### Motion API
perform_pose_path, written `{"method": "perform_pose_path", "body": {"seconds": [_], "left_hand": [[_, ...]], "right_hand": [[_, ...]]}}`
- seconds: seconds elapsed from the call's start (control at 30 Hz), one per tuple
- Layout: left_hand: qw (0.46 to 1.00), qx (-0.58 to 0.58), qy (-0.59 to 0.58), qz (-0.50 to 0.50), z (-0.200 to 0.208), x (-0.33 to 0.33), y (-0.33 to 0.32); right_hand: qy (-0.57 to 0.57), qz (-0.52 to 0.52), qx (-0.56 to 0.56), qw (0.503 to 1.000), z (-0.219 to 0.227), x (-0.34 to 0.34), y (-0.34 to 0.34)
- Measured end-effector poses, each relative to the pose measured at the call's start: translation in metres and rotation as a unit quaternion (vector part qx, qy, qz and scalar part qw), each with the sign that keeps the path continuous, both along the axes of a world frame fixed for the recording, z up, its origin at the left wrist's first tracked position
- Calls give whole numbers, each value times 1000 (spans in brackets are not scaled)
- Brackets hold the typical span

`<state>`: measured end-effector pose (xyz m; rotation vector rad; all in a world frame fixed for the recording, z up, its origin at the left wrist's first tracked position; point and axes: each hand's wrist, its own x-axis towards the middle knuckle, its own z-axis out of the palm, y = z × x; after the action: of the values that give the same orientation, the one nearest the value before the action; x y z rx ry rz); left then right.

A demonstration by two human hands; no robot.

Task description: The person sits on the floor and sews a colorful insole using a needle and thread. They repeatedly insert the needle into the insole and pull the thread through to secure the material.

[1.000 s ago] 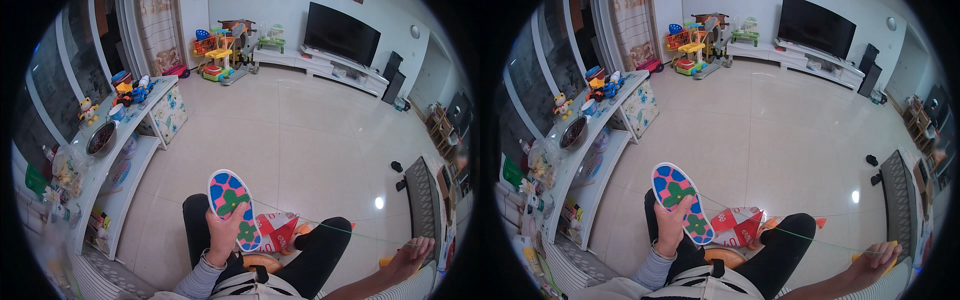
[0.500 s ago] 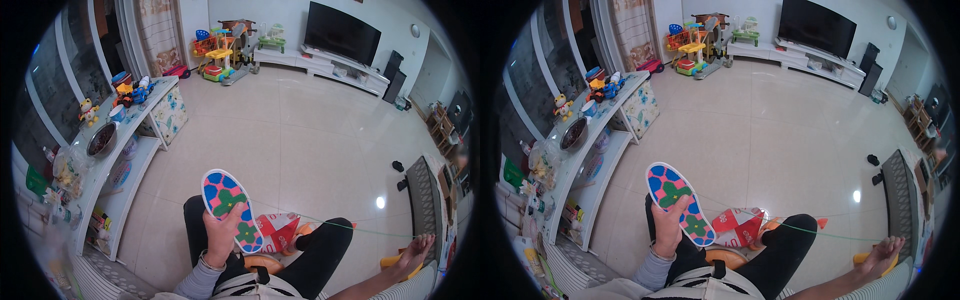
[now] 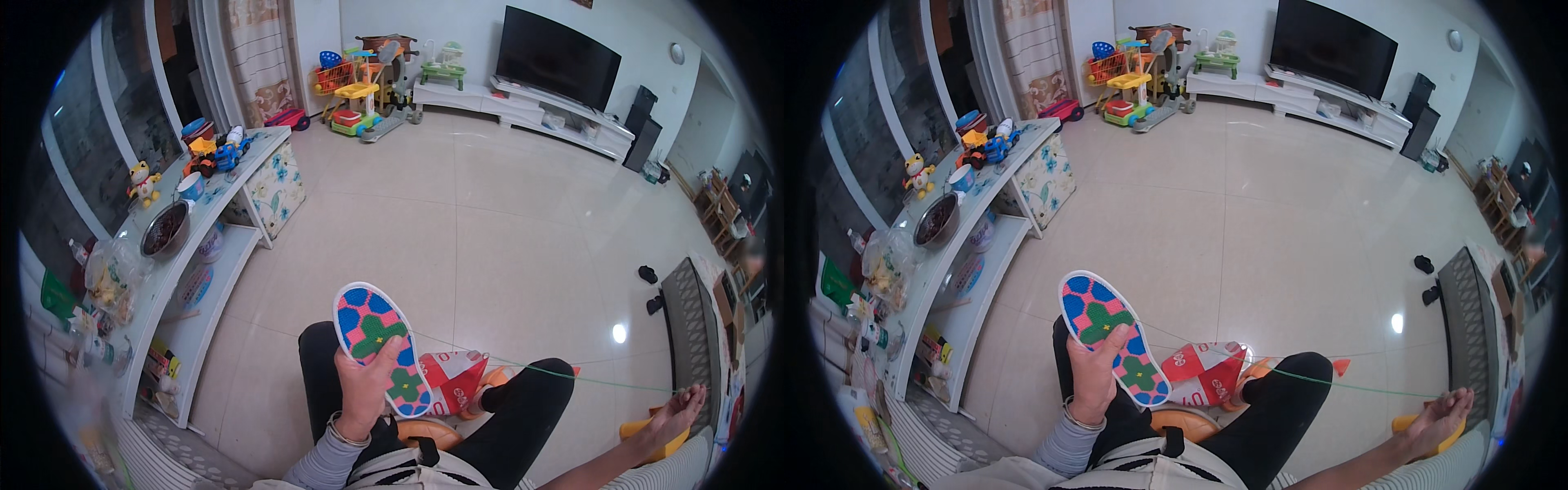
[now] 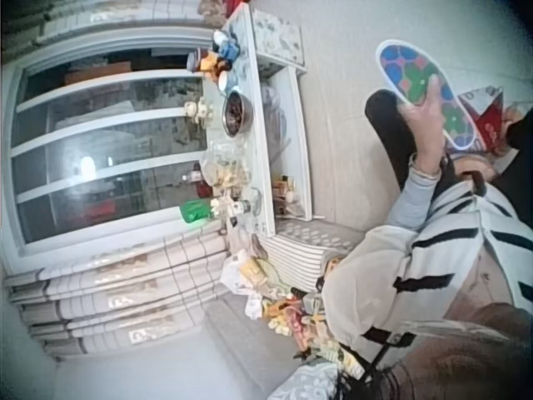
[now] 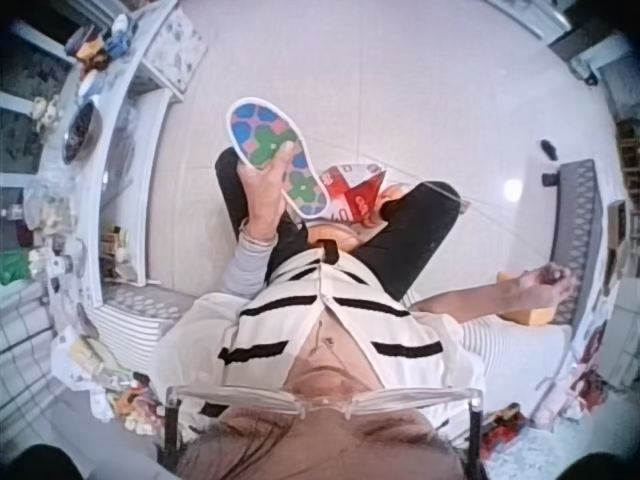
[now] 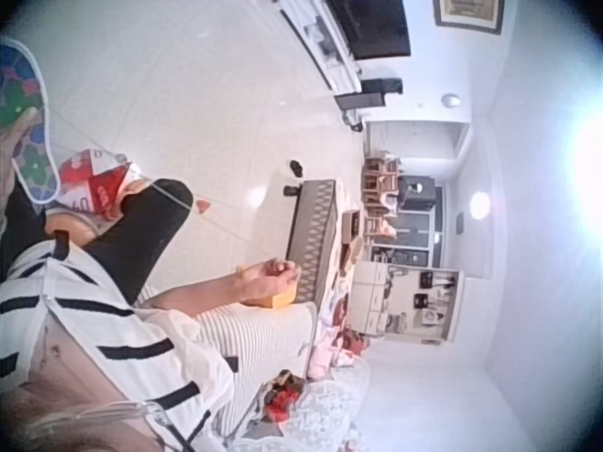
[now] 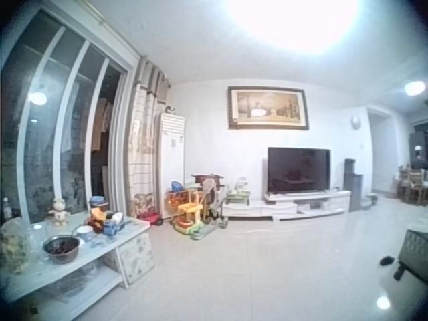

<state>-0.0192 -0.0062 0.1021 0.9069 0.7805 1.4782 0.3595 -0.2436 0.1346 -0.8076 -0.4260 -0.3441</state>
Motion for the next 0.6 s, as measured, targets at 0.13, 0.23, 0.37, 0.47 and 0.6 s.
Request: {"method": "perform_pose_path", "body": {"seconds": [0.13, 0.23, 0.37, 0.47, 0.6], "left_hand": [[1000, 8, 10, 18, -4, -3, 3], [1000, -7, 13, 9, -3, -5, 2], [998, -46, 19, -45, 8, -2, -8], [996, -45, 2, -71, 18, 5, -18], [993, -59, 0, -104, 20, 8, -28]], "right_hand": [[43, -93, -26, 994, 2, -4, 6], [90, -156, -68, 981, 10, -13, 15], [24, -1, -126, 992, 11, -41, 45], [-40, 216, -145, 965, -6, -90, 87], [-95, 353, -338, 867, 13, -190, 129]]}}
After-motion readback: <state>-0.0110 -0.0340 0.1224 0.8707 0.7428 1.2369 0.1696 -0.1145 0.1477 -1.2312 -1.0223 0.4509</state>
